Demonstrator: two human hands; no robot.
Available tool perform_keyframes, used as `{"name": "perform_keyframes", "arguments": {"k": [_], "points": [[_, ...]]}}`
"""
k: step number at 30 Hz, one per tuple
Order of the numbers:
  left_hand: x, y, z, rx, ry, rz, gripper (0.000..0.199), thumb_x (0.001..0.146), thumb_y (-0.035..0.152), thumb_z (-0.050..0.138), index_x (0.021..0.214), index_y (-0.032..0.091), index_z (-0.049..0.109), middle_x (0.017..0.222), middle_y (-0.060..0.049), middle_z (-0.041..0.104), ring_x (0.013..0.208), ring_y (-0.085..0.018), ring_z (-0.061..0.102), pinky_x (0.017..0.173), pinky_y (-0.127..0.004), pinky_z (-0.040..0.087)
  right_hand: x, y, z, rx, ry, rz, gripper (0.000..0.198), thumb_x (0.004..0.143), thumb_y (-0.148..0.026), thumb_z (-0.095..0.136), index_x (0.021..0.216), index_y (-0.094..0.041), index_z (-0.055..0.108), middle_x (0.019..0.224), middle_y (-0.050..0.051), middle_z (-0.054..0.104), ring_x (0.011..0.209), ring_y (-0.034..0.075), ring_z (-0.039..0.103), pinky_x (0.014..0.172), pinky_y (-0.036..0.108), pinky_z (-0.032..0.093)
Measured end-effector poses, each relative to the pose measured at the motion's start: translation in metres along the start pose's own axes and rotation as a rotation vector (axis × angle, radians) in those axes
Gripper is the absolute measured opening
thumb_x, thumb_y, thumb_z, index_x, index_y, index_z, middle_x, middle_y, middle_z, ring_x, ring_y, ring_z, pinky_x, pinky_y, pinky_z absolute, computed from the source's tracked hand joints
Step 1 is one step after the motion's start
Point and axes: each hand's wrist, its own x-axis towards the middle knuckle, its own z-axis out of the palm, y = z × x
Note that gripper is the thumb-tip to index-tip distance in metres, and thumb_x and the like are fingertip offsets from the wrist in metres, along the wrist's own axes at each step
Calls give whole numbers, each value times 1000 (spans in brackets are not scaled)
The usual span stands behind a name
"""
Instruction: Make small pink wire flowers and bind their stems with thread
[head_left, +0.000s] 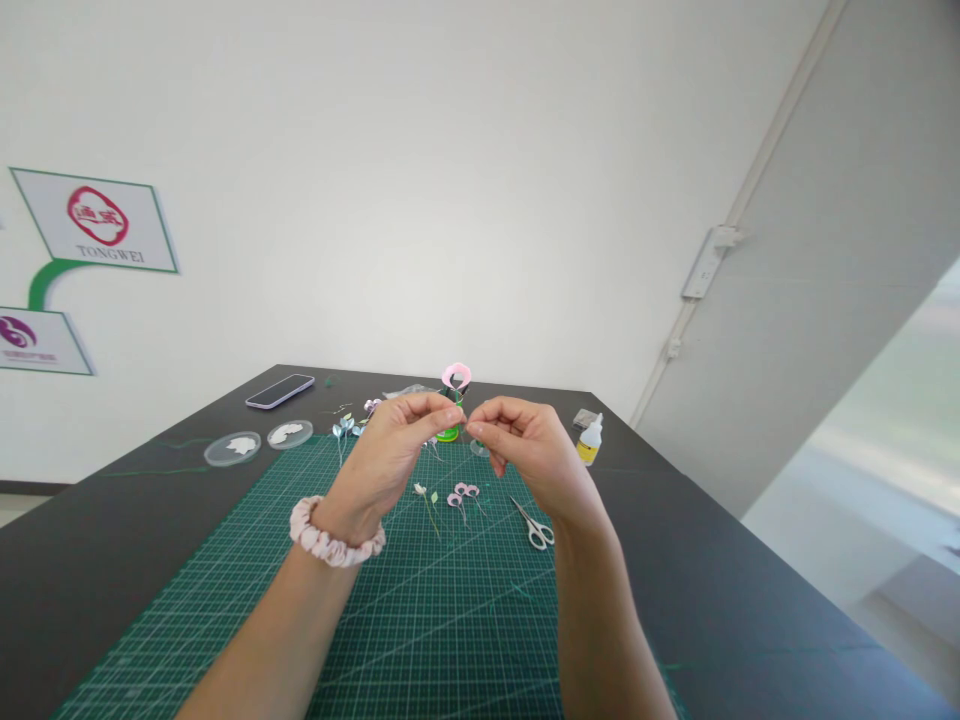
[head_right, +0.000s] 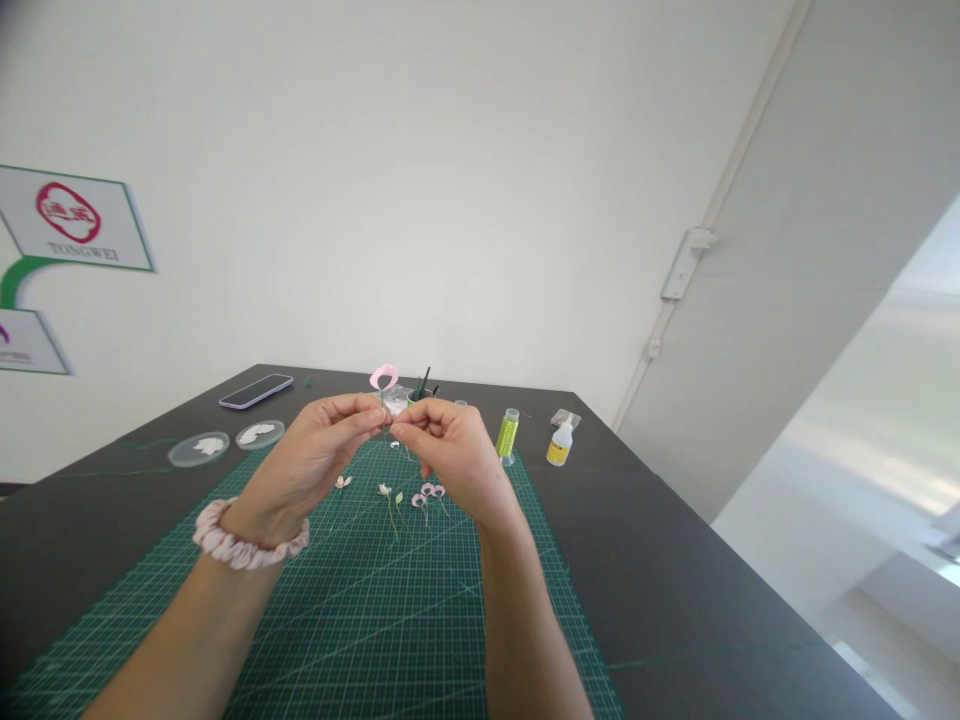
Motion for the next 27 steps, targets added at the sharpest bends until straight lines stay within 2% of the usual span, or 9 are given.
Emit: {"name": "perform_keyframes", "arguments": {"k": [27], "points": [[0, 1, 1, -36, -69, 42, 17, 76, 29, 69, 62, 20, 67, 72, -2, 60, 78, -17, 50, 79, -32, 39, 2, 2, 0, -16, -13, 8, 14, 72, -32, 68, 71, -18, 65, 55, -5, 55, 41, 6, 42, 41, 24, 31]]}}
